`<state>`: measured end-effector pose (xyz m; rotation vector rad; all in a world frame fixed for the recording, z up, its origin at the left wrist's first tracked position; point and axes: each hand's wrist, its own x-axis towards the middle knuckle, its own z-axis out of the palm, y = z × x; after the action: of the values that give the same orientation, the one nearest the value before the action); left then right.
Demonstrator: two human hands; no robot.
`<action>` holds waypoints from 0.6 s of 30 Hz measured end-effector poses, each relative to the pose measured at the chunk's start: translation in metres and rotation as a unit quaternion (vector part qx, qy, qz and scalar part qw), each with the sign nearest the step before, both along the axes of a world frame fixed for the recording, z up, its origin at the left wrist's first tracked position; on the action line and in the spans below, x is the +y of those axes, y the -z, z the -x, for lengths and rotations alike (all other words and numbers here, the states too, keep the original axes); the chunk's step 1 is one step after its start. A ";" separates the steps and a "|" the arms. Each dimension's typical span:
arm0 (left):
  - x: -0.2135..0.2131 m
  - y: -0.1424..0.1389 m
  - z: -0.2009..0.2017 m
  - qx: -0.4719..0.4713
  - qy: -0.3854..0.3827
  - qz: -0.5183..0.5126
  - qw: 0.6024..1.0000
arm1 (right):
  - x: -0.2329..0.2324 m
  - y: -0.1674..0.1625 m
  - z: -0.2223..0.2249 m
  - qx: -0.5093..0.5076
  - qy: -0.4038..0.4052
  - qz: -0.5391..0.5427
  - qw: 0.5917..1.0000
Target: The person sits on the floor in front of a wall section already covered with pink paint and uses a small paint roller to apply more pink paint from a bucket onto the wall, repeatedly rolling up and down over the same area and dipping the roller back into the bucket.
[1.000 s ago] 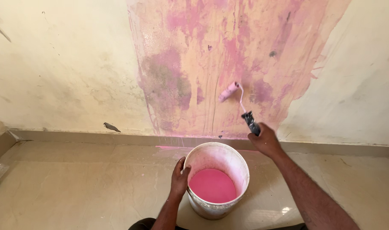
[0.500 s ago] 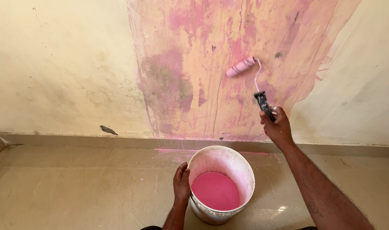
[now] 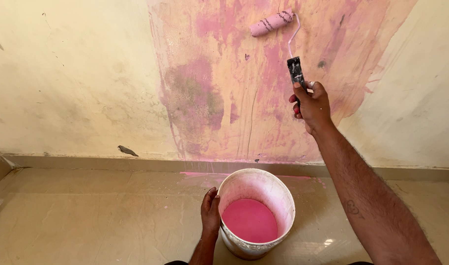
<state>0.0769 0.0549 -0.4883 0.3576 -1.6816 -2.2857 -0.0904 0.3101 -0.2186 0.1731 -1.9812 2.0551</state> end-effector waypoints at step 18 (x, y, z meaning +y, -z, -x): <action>0.002 -0.004 -0.003 0.011 -0.007 -0.007 1.000 | 0.058 0.140 -0.017 -0.065 0.042 -0.043 0.996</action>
<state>0.0797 0.0566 -0.4839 0.3452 -1.6466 -2.2843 -0.0730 0.3686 -0.3583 -0.0263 -2.1156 1.9764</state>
